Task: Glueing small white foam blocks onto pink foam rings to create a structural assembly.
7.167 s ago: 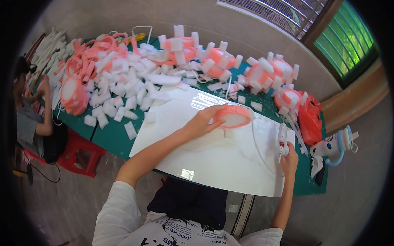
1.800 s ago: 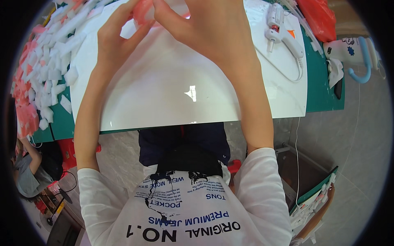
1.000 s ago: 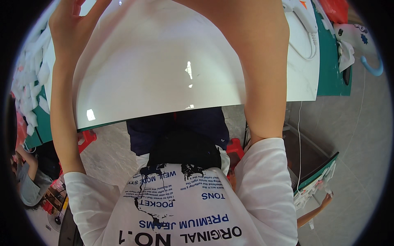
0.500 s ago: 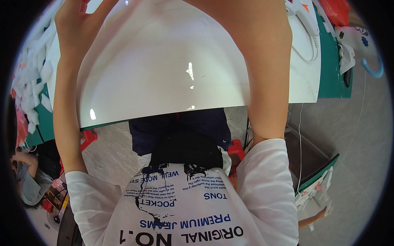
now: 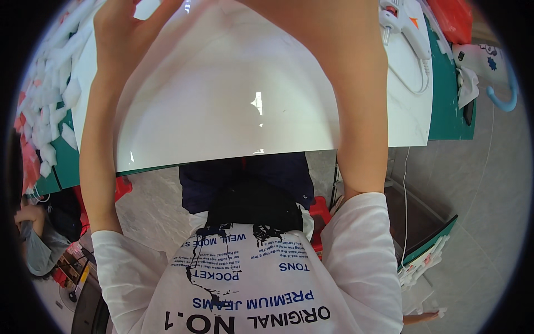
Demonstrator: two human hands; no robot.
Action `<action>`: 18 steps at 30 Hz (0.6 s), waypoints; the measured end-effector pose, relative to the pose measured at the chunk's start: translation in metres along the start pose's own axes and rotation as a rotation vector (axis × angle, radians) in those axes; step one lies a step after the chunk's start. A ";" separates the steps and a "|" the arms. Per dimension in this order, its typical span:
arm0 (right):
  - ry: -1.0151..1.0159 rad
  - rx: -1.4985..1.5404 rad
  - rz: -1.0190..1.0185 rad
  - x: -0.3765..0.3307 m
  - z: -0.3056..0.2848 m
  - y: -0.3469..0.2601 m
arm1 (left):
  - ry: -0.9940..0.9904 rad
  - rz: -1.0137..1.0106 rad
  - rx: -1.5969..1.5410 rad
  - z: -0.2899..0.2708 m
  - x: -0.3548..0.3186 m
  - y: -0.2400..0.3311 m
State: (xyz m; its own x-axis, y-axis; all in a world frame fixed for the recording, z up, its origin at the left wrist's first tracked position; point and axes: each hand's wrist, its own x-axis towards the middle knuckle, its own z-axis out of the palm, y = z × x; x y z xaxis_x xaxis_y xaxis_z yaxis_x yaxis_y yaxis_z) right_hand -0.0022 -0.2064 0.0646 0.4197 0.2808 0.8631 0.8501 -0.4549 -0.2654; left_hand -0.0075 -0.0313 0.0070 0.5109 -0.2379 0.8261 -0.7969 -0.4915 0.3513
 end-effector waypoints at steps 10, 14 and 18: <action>-0.070 0.036 0.045 -0.001 0.000 -0.006 | -0.108 -0.139 0.044 -0.008 -0.004 0.006; -0.164 -0.001 0.188 -0.007 0.000 -0.010 | -0.117 -0.117 0.028 -0.013 -0.001 0.009; -0.191 0.026 0.233 -0.005 -0.003 -0.013 | -0.112 -0.160 -0.002 -0.011 -0.001 0.012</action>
State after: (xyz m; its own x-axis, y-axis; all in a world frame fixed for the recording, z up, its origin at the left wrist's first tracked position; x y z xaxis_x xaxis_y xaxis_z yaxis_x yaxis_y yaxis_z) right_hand -0.0159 -0.2049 0.0654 0.6547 0.3264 0.6818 0.7305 -0.5051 -0.4596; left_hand -0.0209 -0.0279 0.0152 0.6635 -0.2489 0.7055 -0.7034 -0.5288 0.4749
